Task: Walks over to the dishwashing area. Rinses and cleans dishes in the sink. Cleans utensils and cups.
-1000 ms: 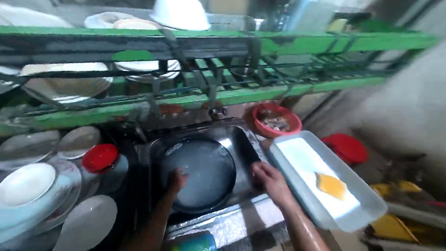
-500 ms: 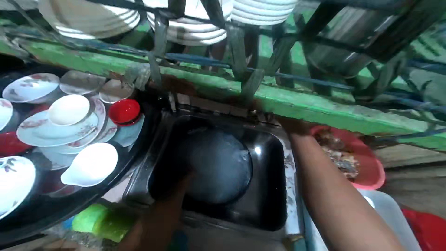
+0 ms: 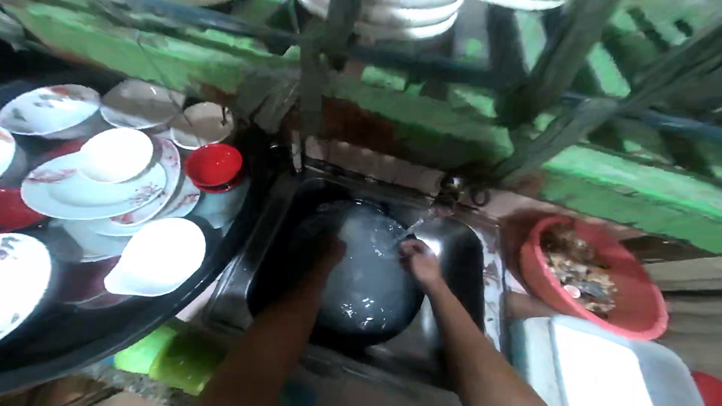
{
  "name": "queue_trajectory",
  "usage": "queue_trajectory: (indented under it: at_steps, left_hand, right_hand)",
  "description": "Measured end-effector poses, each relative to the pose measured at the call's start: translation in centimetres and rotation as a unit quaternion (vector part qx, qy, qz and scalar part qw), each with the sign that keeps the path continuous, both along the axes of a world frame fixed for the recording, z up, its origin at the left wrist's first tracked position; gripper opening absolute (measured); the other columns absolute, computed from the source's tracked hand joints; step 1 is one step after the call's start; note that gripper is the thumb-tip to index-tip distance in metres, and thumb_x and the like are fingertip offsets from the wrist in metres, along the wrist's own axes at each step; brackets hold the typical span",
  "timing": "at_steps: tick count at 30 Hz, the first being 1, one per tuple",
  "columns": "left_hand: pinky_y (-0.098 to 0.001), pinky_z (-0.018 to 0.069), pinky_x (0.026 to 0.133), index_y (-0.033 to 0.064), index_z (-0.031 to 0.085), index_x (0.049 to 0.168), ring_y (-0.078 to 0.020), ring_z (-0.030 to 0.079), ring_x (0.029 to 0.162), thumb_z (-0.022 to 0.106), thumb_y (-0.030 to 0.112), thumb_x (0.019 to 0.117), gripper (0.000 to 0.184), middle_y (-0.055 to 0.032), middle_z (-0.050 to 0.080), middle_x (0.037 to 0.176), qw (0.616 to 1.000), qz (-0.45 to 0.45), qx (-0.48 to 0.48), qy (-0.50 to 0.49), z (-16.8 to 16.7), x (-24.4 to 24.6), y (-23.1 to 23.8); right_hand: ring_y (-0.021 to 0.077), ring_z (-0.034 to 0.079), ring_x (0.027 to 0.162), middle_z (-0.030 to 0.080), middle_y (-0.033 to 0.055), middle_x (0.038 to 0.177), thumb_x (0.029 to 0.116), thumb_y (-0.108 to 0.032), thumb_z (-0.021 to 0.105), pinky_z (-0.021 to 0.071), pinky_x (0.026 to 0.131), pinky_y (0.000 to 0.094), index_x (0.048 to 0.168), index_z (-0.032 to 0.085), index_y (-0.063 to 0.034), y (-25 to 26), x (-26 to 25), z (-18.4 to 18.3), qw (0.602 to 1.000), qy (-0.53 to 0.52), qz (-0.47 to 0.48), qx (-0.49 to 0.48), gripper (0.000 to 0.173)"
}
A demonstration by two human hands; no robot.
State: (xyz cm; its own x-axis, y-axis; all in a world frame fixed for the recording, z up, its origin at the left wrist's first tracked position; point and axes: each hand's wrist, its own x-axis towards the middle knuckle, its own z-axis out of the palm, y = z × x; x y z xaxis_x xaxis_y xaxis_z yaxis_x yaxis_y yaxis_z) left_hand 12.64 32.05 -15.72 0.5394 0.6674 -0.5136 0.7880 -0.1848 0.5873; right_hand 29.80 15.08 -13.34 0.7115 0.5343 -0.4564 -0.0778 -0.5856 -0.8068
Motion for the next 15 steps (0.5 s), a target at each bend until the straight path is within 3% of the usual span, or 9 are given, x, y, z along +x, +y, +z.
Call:
queue_trajectory:
  at_steps: [2, 5, 6, 7, 8, 9, 11, 13, 15]
  left_hand:
    - [-0.0626, 0.0483, 0.102, 0.0054, 0.055, 0.144, -0.0429, 0.062, 0.122, 0.058, 0.018, 0.1026, 0.044, -0.0256, 0.062, 0.135, 0.999, -0.029, 0.029, 0.002, 2.6, 1.0, -0.8]
    - [-0.0594, 0.0516, 0.100, 0.0175, 0.058, 0.144, -0.0368, 0.065, 0.119, 0.056, 0.011, 0.1019, 0.043, -0.0170, 0.067, 0.132, 0.993, -0.103, 0.054, -0.024, 6.5, 1.0, -0.9]
    - [-0.0575, 0.0508, 0.103, 0.0162, 0.059, 0.143, -0.0349, 0.064, 0.121, 0.056, 0.010, 0.1022, 0.042, -0.0161, 0.066, 0.133, 0.989, -0.130, 0.051, -0.051, 7.2, 0.8, -0.7]
    - [-0.0562, 0.0495, 0.106, 0.0122, 0.059, 0.143, -0.0345, 0.064, 0.123, 0.056, 0.011, 0.1031, 0.040, -0.0179, 0.066, 0.133, 0.985, -0.149, 0.041, -0.082, 7.2, 0.6, -0.4]
    - [-0.0552, 0.0492, 0.106, 0.0093, 0.060, 0.141, -0.0340, 0.064, 0.122, 0.058, 0.014, 0.1036, 0.038, -0.0189, 0.066, 0.132, 0.982, -0.152, 0.040, -0.105, 6.5, 0.2, 0.1]
    - [-0.0545, 0.0491, 0.107, 0.0078, 0.060, 0.141, -0.0337, 0.064, 0.122, 0.063, 0.018, 0.1017, 0.041, -0.0195, 0.065, 0.132, 0.983, -0.137, 0.045, -0.115, 5.1, -0.4, 0.6]
    - [-0.0551, 0.0471, 0.109, 0.0076, 0.052, 0.148, -0.0354, 0.058, 0.130, 0.075, 0.029, 0.0951, 0.062, -0.0208, 0.057, 0.143, 0.993, -0.087, 0.063, -0.050, 2.2, -2.5, 1.4]
    - [-0.0592, 0.0482, 0.106, 0.0068, 0.047, 0.151, -0.0393, 0.057, 0.130, 0.073, 0.036, 0.0945, 0.069, -0.0225, 0.055, 0.145, 0.996, -0.030, 0.044, 0.066, 0.8, -4.7, 1.4]
    - [-0.0582, 0.0469, 0.106, -0.0011, 0.053, 0.144, -0.0400, 0.058, 0.128, 0.068, 0.032, 0.0981, 0.058, -0.0258, 0.058, 0.140, 0.991, 0.028, -0.051, 0.119, 0.5, -5.9, 0.5]
  right_hand:
    - [0.0356, 0.066, 0.113, 0.063, 0.0218, 0.130, 0.0976, -0.020, 0.071, 0.0554, 0.096, 0.0564, 0.141, 0.054, -0.0053, 0.8, -1.0, 0.1, 0.986, -0.129, 0.079, -0.063, 0.049]
    - [0.0461, 0.037, 0.147, 0.034, 0.0261, 0.161, 0.0812, -0.029, 0.088, 0.0381, 0.116, 0.0637, 0.159, 0.037, -0.0137, 4.0, -0.8, 2.1, 0.942, -0.250, 0.201, -0.092, 0.094]
    - [0.0465, 0.038, 0.146, 0.038, 0.0249, 0.160, 0.0807, -0.035, 0.089, 0.0365, 0.116, 0.0659, 0.155, 0.045, -0.0182, 4.9, -0.6, 2.6, 0.932, -0.260, 0.237, -0.087, 0.088]
    - [0.0425, 0.048, 0.139, 0.053, 0.0204, 0.150, 0.0844, -0.037, 0.085, 0.0395, 0.113, 0.0655, 0.144, 0.059, -0.0210, 5.6, -0.5, 2.9, 0.926, -0.254, 0.264, -0.087, 0.067]
    - [0.0387, 0.063, 0.122, 0.069, 0.0172, 0.129, 0.0896, -0.039, 0.080, 0.0480, 0.103, 0.0657, 0.131, 0.070, -0.0204, 5.9, -0.3, 3.0, 0.921, -0.243, 0.288, -0.099, 0.047]
    - [0.0371, 0.069, 0.109, 0.073, 0.0171, 0.115, 0.0950, -0.039, 0.074, 0.0516, 0.096, 0.0650, 0.123, 0.073, -0.0156, 5.8, -0.2, 2.9, 0.922, -0.218, 0.302, -0.108, 0.036]
    - [0.0371, 0.070, 0.102, 0.072, 0.0212, 0.108, 0.0982, -0.034, 0.071, 0.0542, 0.094, 0.0614, 0.121, 0.070, -0.0031, 4.2, -0.4, 1.7, 0.948, -0.151, 0.255, -0.116, 0.039]
    - [0.0338, 0.071, 0.094, 0.072, 0.0222, 0.104, 0.0946, -0.030, 0.076, 0.0575, 0.089, 0.0538, 0.125, 0.064, 0.0040, 1.4, -1.3, -1.4, 0.979, -0.098, 0.142, -0.106, 0.047]
    - [0.0328, 0.069, 0.109, 0.069, 0.0236, 0.119, 0.0936, -0.026, 0.077, 0.0548, 0.099, 0.0493, 0.134, 0.057, 0.0059, -0.9, -3.5, -4.1, 0.991, -0.050, 0.054, -0.115, 0.056]
